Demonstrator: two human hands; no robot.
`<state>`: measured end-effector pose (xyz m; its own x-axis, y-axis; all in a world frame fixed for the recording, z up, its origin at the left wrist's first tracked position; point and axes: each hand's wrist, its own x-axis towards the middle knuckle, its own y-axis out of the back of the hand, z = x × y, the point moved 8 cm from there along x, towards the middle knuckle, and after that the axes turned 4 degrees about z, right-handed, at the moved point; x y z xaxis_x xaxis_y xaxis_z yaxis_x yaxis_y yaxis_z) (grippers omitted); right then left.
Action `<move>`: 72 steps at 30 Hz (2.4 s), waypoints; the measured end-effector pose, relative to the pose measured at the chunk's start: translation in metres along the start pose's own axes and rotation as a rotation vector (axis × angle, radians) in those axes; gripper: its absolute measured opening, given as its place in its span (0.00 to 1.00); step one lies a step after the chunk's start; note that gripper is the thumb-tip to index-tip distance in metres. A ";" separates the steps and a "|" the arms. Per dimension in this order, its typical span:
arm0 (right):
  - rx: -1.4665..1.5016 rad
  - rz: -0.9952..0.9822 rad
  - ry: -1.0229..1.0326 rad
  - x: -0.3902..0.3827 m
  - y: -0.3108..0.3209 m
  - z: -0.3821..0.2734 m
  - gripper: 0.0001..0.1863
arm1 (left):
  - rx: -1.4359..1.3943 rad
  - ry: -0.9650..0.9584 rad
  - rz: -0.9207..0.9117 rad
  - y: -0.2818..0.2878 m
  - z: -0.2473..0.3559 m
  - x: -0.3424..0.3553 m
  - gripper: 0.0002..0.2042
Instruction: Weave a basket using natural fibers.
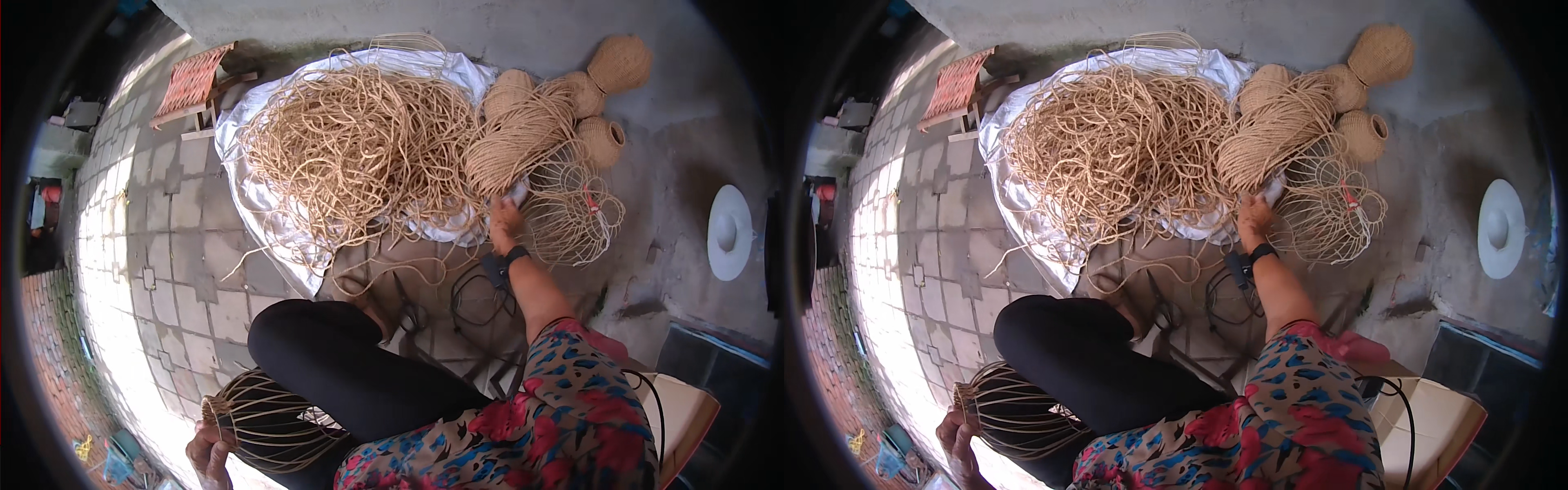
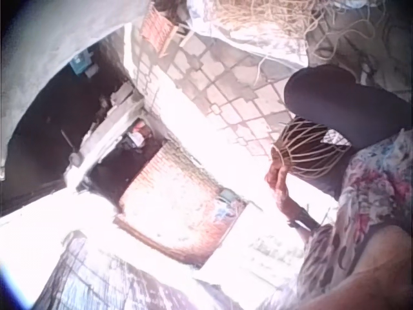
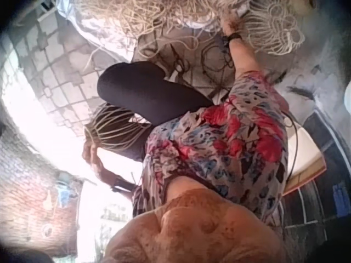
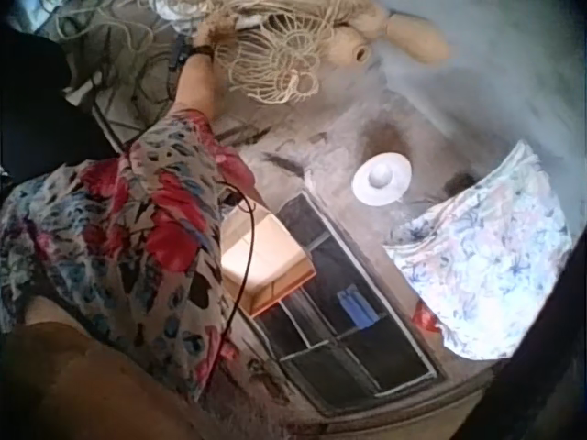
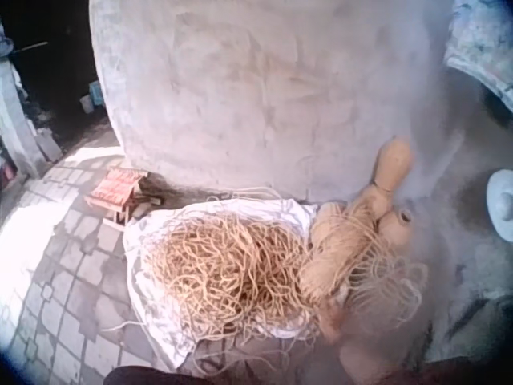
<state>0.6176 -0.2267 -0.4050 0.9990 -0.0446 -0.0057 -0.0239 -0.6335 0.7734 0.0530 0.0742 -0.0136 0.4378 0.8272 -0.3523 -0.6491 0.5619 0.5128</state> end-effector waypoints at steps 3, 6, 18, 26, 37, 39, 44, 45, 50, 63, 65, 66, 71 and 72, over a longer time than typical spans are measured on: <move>-0.400 -0.316 0.229 -0.008 -0.056 0.051 0.16 | -0.001 -0.020 -0.027 -0.003 0.003 0.006 0.20; -0.266 -0.562 0.746 -0.055 -0.085 0.035 0.15 | -0.008 -0.027 -0.047 -0.008 0.011 0.009 0.20; 0.404 -0.335 0.994 0.175 0.220 -0.256 0.08 | -0.041 -0.010 -0.036 -0.012 0.008 0.011 0.16; -0.687 0.700 0.456 0.331 0.527 -0.049 0.29 | -0.177 -0.129 -0.077 -0.024 -0.015 0.028 0.15; 0.149 -0.180 0.410 0.173 0.077 -0.091 0.09 | -0.155 -0.030 -0.048 -0.017 0.006 0.013 0.16; 0.713 -0.850 0.097 0.096 -0.028 -0.107 0.11 | -0.140 -0.017 -0.027 -0.012 0.004 0.010 0.16; 0.529 -0.956 -0.200 -0.064 -0.128 -0.171 0.13 | -0.064 0.040 0.047 0.006 -0.003 -0.007 0.14; 0.284 -0.882 -0.274 -0.068 -0.148 -0.164 0.13 | -0.042 0.026 0.051 0.006 -0.006 -0.007 0.15; 0.689 -0.787 -0.416 -0.062 -0.197 -0.140 0.15 | -0.068 -0.004 0.040 -0.004 -0.001 -0.002 0.15; 1.142 -0.938 0.837 -0.074 0.230 -0.522 0.12 | -0.001 -0.140 0.078 -0.001 0.007 -0.015 0.15; 1.214 -1.080 0.998 -0.122 0.316 -0.561 0.15 | -0.007 -0.165 0.094 0.005 0.011 -0.016 0.14; 1.233 -1.101 0.991 -0.148 0.341 -0.570 0.13 | -0.006 -0.176 0.073 0.006 0.010 -0.017 0.13; 0.959 -1.203 1.425 -0.293 0.408 -0.551 0.16 | -0.135 -0.598 0.493 0.054 0.076 -0.055 0.22; 0.966 -1.249 1.502 -0.315 0.410 -0.542 0.16 | -0.242 -0.604 0.423 0.046 0.109 -0.069 0.26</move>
<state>0.3137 -0.0537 0.2571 -0.2260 0.7506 0.6208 0.9551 0.0453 0.2929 0.0609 0.0429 0.1199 0.3405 0.8691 0.3587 -0.9240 0.2387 0.2988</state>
